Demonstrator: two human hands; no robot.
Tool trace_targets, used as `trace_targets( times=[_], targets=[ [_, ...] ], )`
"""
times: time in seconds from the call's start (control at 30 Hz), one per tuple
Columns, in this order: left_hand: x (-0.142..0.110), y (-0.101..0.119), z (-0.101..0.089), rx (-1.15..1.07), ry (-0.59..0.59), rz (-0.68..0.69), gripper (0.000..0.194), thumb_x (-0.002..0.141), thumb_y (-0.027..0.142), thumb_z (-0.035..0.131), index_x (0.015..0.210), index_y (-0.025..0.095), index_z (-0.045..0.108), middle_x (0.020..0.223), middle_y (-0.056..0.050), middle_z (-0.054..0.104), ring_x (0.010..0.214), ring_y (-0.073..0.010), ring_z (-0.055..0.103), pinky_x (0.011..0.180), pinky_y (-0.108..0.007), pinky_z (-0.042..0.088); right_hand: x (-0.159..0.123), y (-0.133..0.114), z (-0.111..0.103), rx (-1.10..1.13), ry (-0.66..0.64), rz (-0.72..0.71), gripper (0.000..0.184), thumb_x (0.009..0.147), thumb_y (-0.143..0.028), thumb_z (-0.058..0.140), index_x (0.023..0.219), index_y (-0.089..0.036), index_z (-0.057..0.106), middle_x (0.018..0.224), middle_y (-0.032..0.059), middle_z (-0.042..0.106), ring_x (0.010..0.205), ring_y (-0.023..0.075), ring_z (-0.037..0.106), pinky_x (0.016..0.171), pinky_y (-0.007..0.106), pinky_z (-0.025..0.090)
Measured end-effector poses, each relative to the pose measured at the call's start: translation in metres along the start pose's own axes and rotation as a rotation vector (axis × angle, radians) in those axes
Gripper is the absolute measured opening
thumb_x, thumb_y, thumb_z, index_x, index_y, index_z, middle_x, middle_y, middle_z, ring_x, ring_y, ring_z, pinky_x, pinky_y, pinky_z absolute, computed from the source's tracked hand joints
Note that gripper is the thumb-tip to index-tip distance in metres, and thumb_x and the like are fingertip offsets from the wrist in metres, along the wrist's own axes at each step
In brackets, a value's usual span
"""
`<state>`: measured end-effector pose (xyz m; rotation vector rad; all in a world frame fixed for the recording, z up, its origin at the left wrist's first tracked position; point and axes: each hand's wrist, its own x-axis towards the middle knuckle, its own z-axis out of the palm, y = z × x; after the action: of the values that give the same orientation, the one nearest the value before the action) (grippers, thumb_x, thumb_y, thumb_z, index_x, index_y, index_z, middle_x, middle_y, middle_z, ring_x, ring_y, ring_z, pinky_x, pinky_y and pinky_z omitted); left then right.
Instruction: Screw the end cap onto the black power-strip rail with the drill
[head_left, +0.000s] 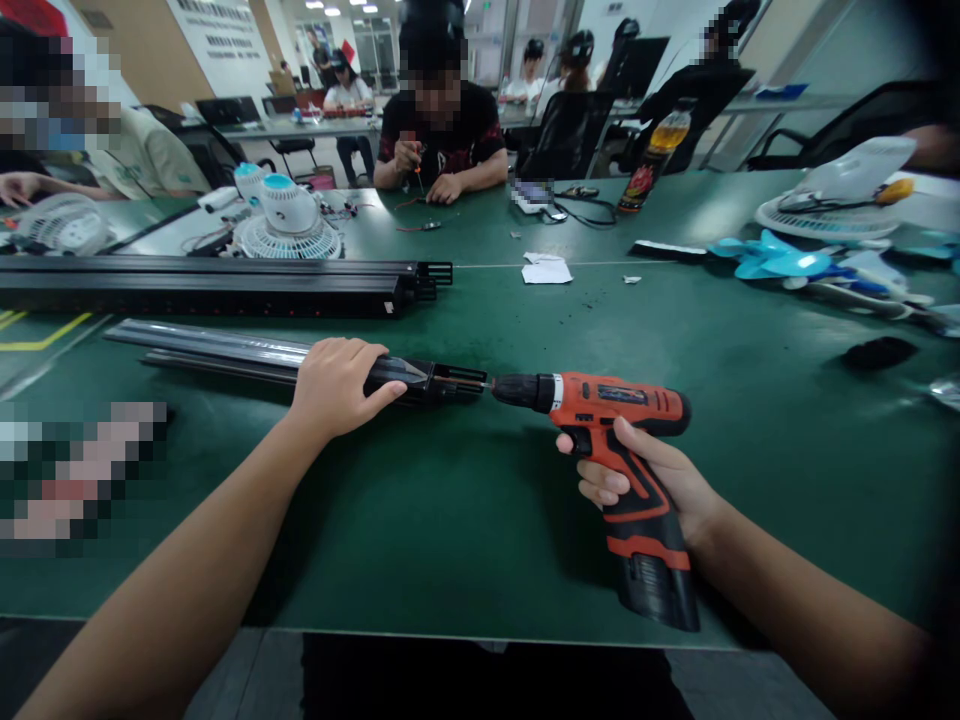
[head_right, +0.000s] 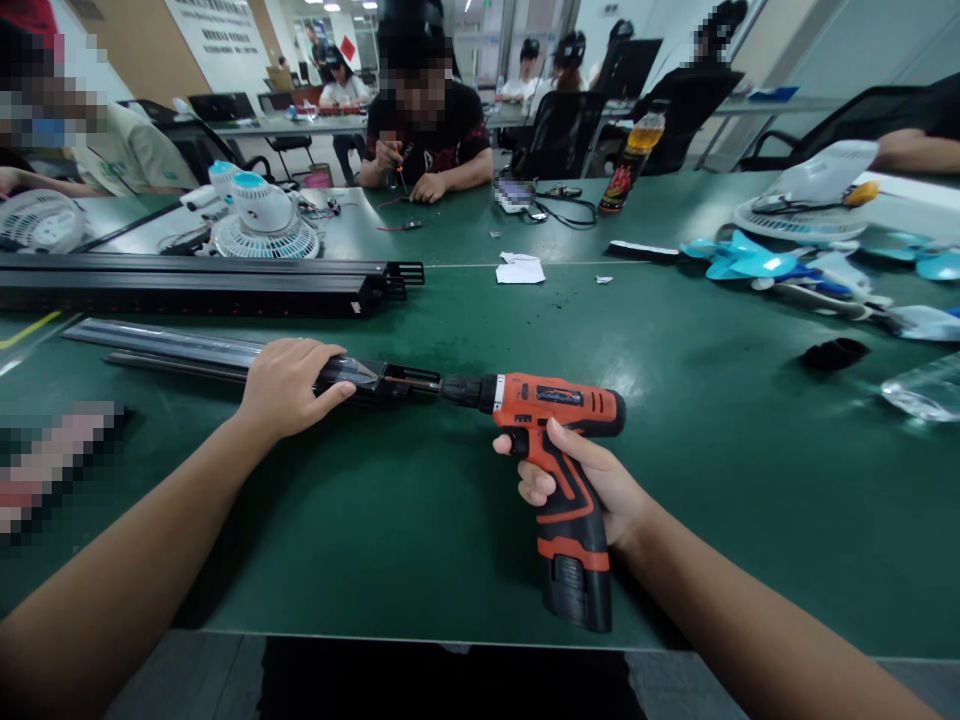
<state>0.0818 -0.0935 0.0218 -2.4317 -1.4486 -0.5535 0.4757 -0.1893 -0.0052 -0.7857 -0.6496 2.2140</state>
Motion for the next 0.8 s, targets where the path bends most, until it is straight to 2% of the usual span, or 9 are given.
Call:
trace_targets(
  times=[0.23, 0.53, 0.8],
  targets=[
    [0.0002, 0.0002, 0.0003, -0.001, 0.008, -0.007, 0.066, 0.096, 0.072, 0.040, 0.118, 0.020, 0.073, 0.102, -0.014, 0.075, 0.097, -0.0362, 0.067, 0.092, -0.053, 0.048, 0.0004, -0.0013, 0.0012, -0.081, 0.002, -0.010, 0.047, 0.090, -0.061, 0.070, 0.106, -0.017, 0.070, 0.057, -0.0057, 0.040, 0.054, 0.0121, 0.038, 0.054, 0.027, 0.040],
    [0.0001, -0.0003, -0.0001, 0.011, -0.008, -0.010, 0.069, 0.096, 0.074, 0.038, 0.112, 0.018, 0.074, 0.101, -0.016, 0.075, 0.095, -0.0360, 0.067, 0.090, -0.051, 0.048, -0.0005, -0.0014, 0.0036, -0.019, -0.032, 0.016, 0.046, 0.088, -0.058, 0.075, 0.105, -0.016, 0.070, 0.056, -0.0069, 0.037, 0.054, 0.0106, 0.040, 0.054, 0.023, 0.039],
    [-0.0003, -0.0001, 0.0012, 0.006, 0.010, -0.002, 0.067, 0.097, 0.075, 0.037, 0.113, 0.021, 0.074, 0.103, -0.014, 0.076, 0.097, -0.0350, 0.067, 0.092, -0.051, 0.048, -0.0003, -0.0017, 0.0050, -0.069, 0.000, -0.008, 0.047, 0.088, -0.060, 0.073, 0.104, -0.016, 0.069, 0.056, -0.0071, 0.035, 0.054, 0.0119, 0.038, 0.053, 0.025, 0.040]
  ],
)
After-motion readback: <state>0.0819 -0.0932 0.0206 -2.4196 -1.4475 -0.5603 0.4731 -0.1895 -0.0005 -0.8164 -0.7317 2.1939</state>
